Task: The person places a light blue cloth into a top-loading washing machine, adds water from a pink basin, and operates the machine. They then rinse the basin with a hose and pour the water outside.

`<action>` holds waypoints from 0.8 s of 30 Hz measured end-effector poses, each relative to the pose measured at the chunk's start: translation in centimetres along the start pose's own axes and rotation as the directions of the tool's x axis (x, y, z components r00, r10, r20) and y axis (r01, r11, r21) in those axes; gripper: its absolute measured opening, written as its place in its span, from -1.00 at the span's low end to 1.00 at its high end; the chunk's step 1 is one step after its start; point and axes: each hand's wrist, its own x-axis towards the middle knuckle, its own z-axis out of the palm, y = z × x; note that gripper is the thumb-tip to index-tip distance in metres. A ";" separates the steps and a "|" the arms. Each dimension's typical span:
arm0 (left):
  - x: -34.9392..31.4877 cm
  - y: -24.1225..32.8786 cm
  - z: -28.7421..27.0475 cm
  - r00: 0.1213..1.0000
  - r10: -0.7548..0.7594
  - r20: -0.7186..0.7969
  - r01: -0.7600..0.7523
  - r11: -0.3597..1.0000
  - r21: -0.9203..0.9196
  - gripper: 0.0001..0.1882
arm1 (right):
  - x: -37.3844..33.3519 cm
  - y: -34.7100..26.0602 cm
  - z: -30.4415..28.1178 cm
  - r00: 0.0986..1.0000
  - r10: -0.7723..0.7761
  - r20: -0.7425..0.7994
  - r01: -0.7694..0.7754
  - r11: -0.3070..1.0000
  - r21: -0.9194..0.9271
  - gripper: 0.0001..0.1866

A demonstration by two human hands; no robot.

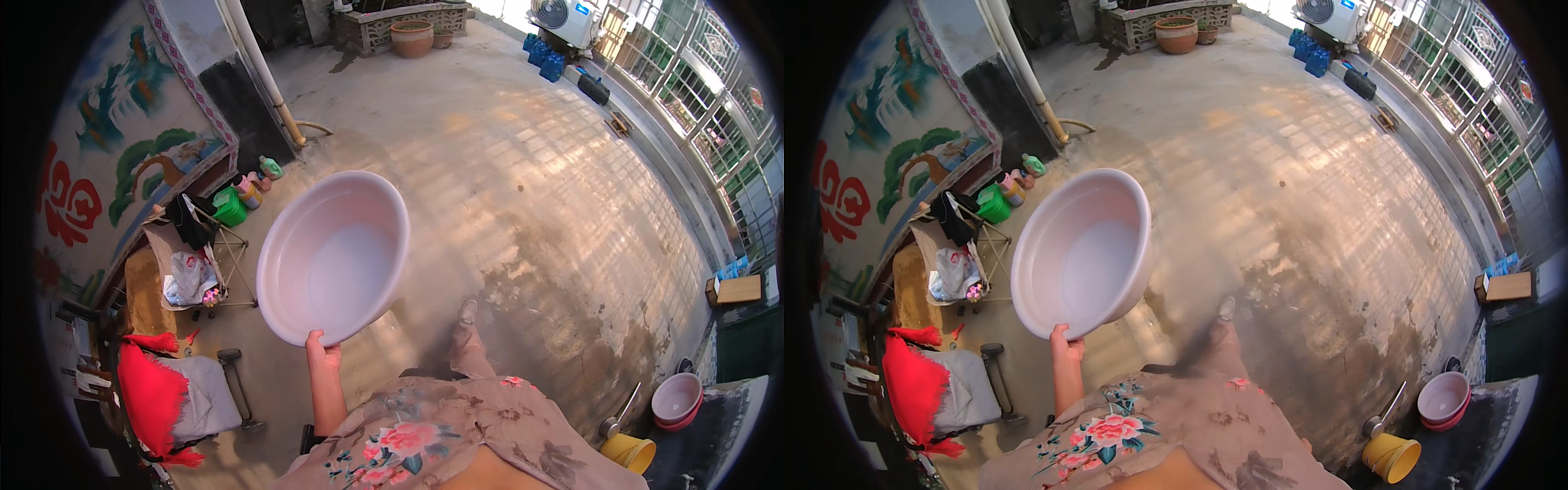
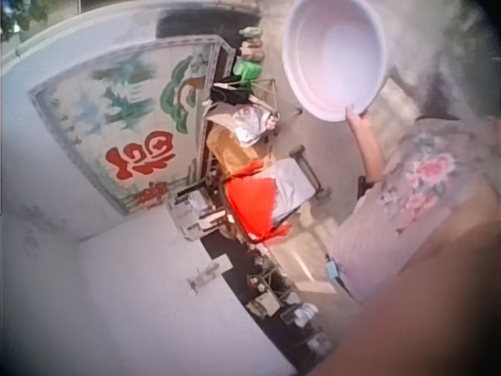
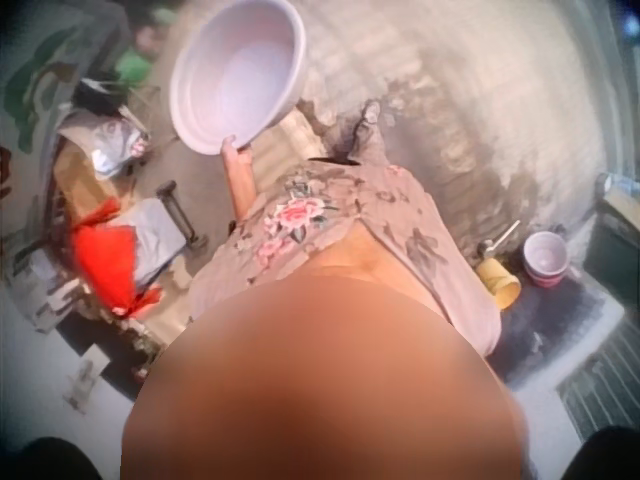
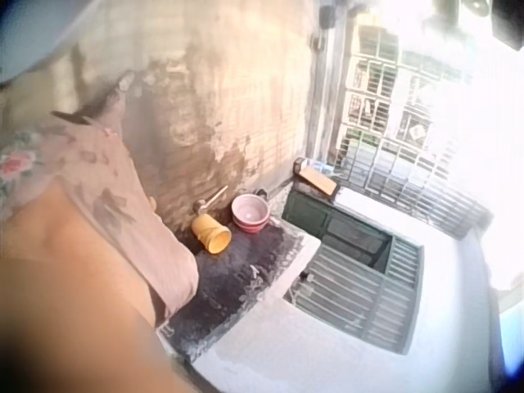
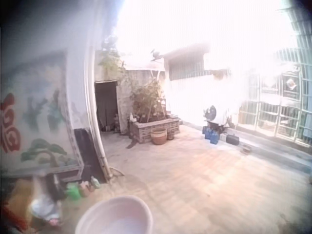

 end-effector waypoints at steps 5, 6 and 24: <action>9.8 -5.0 15.2 1.000 0.002 -0.028 -0.005 0.995 -0.098 -0.56 | 0.0 -17.9 17.9 0.991 0.015 0.129 -0.039 0.983 0.181 -0.66; 10.8 -4.8 17.2 0.999 0.007 -0.047 -0.011 0.997 -0.081 -0.57 | -2.1 -23.9 23.6 0.972 -0.055 0.230 -0.006 0.966 0.257 -0.65; 39.3 -3.8 62.7 0.989 -0.031 -0.147 -0.003 0.974 -0.227 -0.57 | -41.4 -77.6 89.6 0.613 -0.459 0.643 0.457 0.870 0.185 -0.59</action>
